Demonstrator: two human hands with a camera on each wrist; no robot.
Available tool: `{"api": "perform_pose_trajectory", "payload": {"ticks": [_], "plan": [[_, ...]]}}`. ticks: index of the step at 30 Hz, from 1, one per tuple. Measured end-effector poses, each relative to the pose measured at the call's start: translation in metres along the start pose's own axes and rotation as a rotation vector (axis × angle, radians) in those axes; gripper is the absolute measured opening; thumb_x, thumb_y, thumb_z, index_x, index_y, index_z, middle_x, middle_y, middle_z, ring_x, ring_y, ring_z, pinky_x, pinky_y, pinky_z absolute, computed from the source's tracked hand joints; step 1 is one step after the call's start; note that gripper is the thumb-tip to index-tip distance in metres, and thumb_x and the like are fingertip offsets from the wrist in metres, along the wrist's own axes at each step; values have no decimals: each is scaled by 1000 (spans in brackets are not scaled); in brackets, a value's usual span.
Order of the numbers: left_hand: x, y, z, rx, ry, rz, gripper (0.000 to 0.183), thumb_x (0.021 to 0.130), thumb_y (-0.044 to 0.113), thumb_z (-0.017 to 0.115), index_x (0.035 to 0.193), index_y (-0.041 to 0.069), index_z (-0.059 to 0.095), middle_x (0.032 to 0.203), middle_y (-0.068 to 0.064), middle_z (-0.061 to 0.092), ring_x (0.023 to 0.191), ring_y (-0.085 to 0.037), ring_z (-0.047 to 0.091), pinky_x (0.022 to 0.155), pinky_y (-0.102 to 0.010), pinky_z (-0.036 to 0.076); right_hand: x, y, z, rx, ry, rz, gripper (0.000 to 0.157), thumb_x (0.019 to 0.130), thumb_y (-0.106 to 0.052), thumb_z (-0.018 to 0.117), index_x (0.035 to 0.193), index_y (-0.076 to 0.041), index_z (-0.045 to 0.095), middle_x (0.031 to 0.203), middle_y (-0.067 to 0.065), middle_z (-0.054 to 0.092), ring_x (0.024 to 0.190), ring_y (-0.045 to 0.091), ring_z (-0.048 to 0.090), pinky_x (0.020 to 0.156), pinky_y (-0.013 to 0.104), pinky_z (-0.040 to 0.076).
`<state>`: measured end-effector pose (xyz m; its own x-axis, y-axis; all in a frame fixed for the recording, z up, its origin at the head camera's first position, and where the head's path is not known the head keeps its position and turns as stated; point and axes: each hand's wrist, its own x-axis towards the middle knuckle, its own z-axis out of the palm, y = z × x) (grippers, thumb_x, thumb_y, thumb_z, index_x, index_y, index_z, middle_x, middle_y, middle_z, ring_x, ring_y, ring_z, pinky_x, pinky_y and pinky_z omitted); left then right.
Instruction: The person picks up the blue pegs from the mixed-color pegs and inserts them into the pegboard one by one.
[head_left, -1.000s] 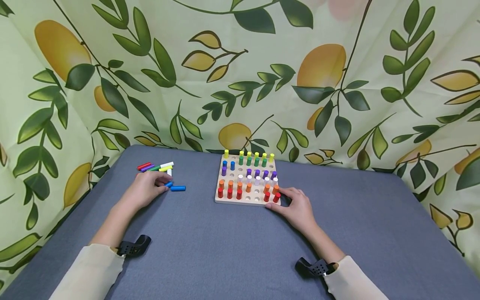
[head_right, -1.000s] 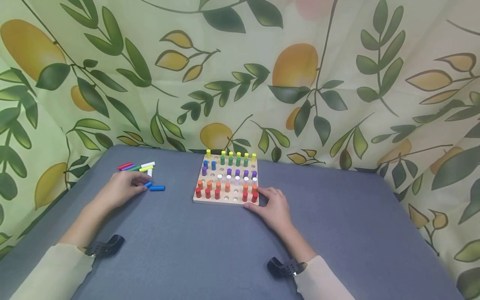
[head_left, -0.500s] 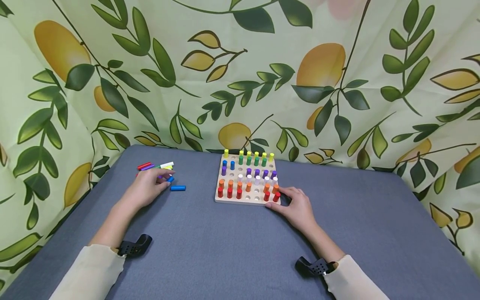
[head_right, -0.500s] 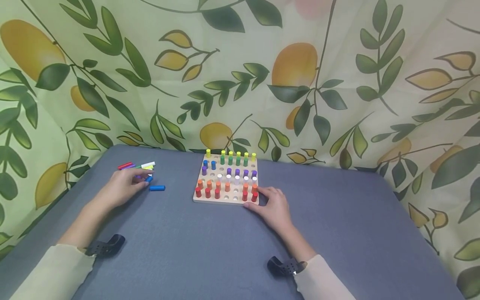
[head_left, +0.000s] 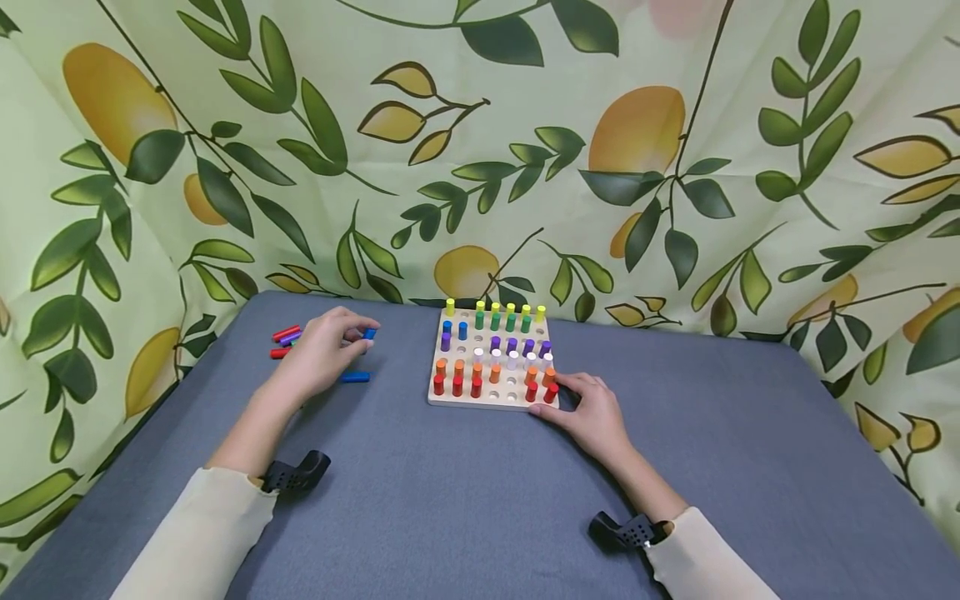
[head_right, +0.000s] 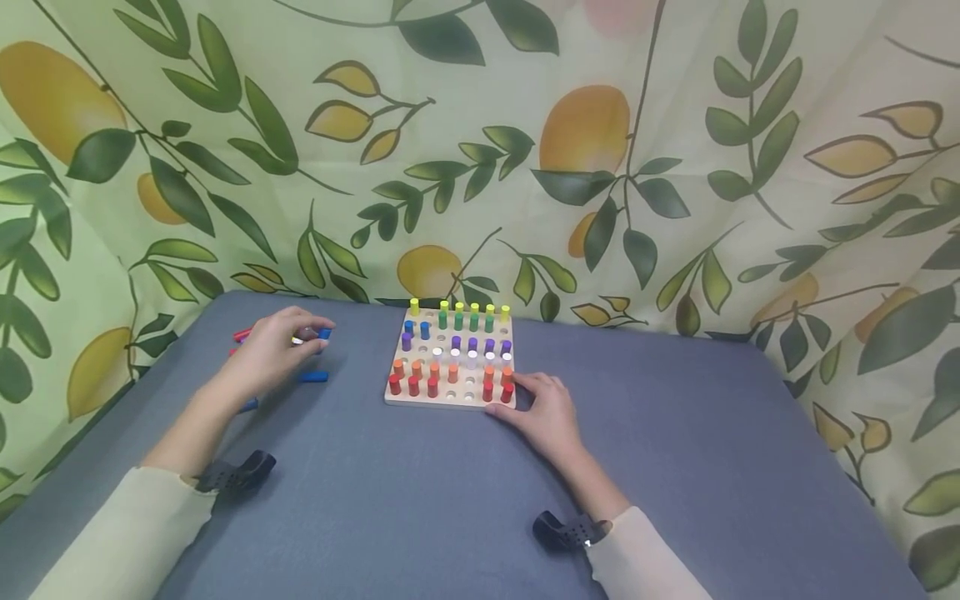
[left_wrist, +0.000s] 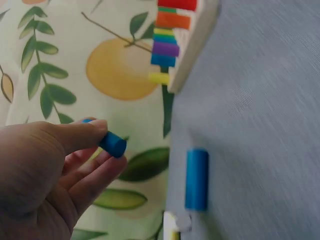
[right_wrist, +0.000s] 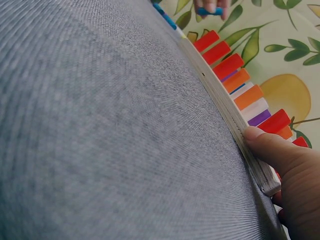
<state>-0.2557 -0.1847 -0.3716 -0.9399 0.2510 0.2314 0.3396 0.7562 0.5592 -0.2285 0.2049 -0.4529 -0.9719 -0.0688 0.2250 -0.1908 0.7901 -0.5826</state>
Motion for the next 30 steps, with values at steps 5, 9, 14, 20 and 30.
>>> {"api": "perform_pose_trajectory", "payload": {"ticks": [5, 9, 14, 20, 30], "plan": [[15, 18, 10, -17, 58, 15, 25, 95, 7, 69, 120, 3, 72, 113, -19, 69, 99, -32, 71, 84, -48, 59, 0, 1, -1, -2, -7, 11, 70, 75, -44, 88, 131, -6, 68, 122, 16, 71, 118, 34, 60, 101, 55, 47], [26, 32, 19, -58, 111, 76, 26, 94, 8, 71, 119, 3, 73, 112, -17, 73, 97, -31, 73, 86, -47, 61, -1, 1, -1, -4, -3, 18, 70, 75, -44, 88, 130, -6, 68, 122, 17, 71, 118, 35, 60, 101, 55, 46], [38, 50, 26, -116, 134, 123, 27, 92, 7, 73, 118, 3, 74, 113, -15, 74, 96, -28, 73, 86, -43, 61, -1, 1, 0, 7, 1, 11, 69, 75, -44, 88, 130, -6, 69, 123, 16, 71, 118, 34, 60, 102, 55, 45], [52, 75, 36, -152, 101, 163, 27, 91, 6, 73, 118, 1, 74, 110, -14, 74, 96, -25, 71, 87, -39, 61, 0, 2, 1, 14, 14, 11, 68, 74, -42, 89, 128, -6, 70, 121, 15, 72, 117, 33, 61, 101, 54, 45], [72, 99, 53, -173, 102, 166, 25, 93, 13, 73, 117, 7, 76, 106, -9, 75, 90, -21, 69, 81, -35, 60, 0, 0, 1, 20, -3, 19, 68, 74, -43, 89, 129, -8, 70, 122, 13, 71, 118, 32, 60, 103, 54, 44]]}}
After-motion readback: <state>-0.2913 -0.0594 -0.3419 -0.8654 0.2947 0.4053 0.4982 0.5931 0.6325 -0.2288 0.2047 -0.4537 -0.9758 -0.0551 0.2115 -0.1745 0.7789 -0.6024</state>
